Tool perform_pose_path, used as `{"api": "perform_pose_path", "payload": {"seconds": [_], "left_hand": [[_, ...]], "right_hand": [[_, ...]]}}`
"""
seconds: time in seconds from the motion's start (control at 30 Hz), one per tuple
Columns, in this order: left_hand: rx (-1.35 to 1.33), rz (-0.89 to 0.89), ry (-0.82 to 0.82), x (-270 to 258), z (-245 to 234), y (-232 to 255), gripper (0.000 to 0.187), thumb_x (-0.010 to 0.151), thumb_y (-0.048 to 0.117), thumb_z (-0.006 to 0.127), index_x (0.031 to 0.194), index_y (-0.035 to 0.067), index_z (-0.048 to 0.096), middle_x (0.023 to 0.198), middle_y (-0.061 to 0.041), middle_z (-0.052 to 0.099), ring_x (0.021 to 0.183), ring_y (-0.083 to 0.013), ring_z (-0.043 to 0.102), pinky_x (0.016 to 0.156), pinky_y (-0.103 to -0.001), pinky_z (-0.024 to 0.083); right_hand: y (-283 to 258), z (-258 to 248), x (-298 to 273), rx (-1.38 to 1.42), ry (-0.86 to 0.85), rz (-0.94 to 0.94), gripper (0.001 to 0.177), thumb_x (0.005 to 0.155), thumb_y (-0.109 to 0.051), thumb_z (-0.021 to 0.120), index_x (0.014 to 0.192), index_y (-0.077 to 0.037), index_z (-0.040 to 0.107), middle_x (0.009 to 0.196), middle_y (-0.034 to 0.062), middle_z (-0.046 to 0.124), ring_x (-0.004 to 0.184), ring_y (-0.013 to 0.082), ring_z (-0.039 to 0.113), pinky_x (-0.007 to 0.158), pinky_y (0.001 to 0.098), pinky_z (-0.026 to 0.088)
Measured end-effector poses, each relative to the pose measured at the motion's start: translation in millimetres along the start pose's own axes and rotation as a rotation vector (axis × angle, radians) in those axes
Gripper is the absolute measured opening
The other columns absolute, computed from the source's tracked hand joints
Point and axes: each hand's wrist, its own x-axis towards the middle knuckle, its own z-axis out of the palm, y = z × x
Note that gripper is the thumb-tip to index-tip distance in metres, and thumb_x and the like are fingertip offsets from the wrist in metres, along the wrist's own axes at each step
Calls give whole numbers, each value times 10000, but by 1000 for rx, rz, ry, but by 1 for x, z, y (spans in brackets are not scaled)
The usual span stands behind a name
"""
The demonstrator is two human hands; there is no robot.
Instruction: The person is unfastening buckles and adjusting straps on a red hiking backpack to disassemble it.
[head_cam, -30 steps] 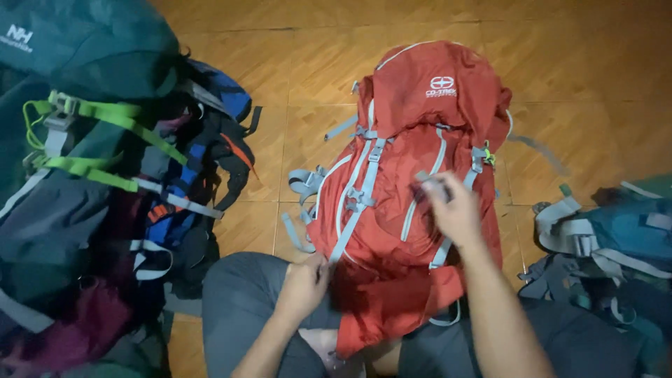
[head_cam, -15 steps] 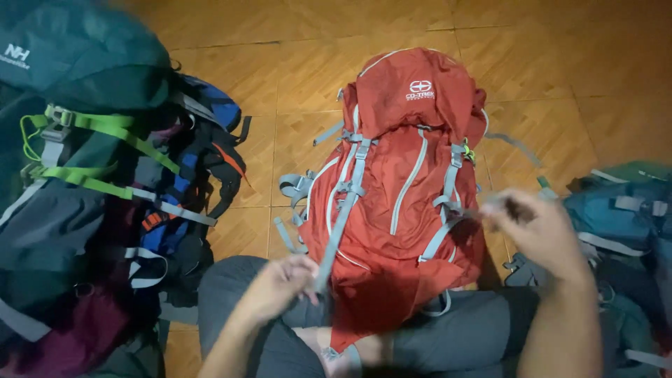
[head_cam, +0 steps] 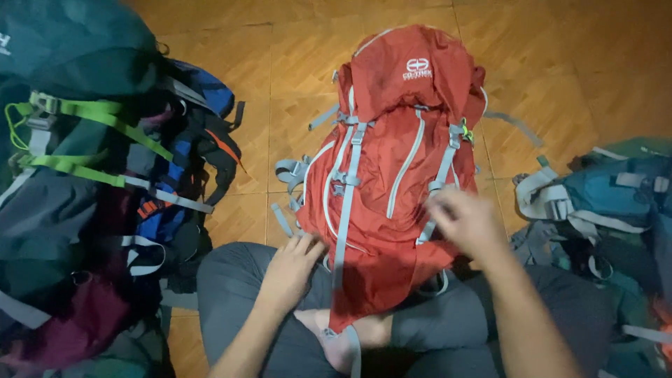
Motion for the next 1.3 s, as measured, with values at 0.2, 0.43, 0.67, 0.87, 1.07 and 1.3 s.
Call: {"api": "perform_pose_path", "payload": {"seconds": [0.2,0.43,0.67,0.87,1.07,1.3], "left_hand": [[-33,318,-181,2,9,13,812,639,324,900,1331,3,620,1604,-145,399,1387,-368,409,1058,-531,402],[-64,296,108,0,48,22,459,907,188,578,1357,118,637,1501,-151,504,1346,-376,462,1094,-492,370],[-294,522,54,5,18,5,486,963,250,565,1438,145,585,1374,-143,622,1246,-343,573,1016,-473,464],[-382,589,0,7,-7,2,291,959,205,563,1173,119,740,1363,-196,579,1318,-407,494,988,-572,441],[-712,490,-78,25,38,-43,507,1098,407,293,961,77,652,1049,-97,676,991,-276,621,1001,-486,446],[-709,-415,116,111,138,-90,313,1002,289,605,823,54,708,737,-214,722,767,-397,730,690,-500,550]], "right_hand": [[12,29,-30,-170,-837,180,409,1008,-492,482,1140,-185,717,1136,20,710,1074,282,673,896,445,505],[-7,-15,-90,-259,-750,61,1211,656,-547,1030,1572,-209,315,1340,101,417,1093,422,627,890,520,517],[5,-8,-143,-438,-544,-302,603,876,-206,704,1445,-130,520,1140,103,622,1020,329,589,818,452,469],[-26,-37,-127,-299,-379,-447,173,875,-251,694,1006,-154,750,1341,136,585,1274,416,465,1069,660,356],[-7,-49,-105,-230,-574,-366,376,804,-260,800,1144,-152,682,1152,107,615,942,321,629,823,478,496],[51,-9,-11,-262,-248,-14,497,786,-219,798,1239,-150,608,1215,139,629,1058,418,697,841,502,617]]}}
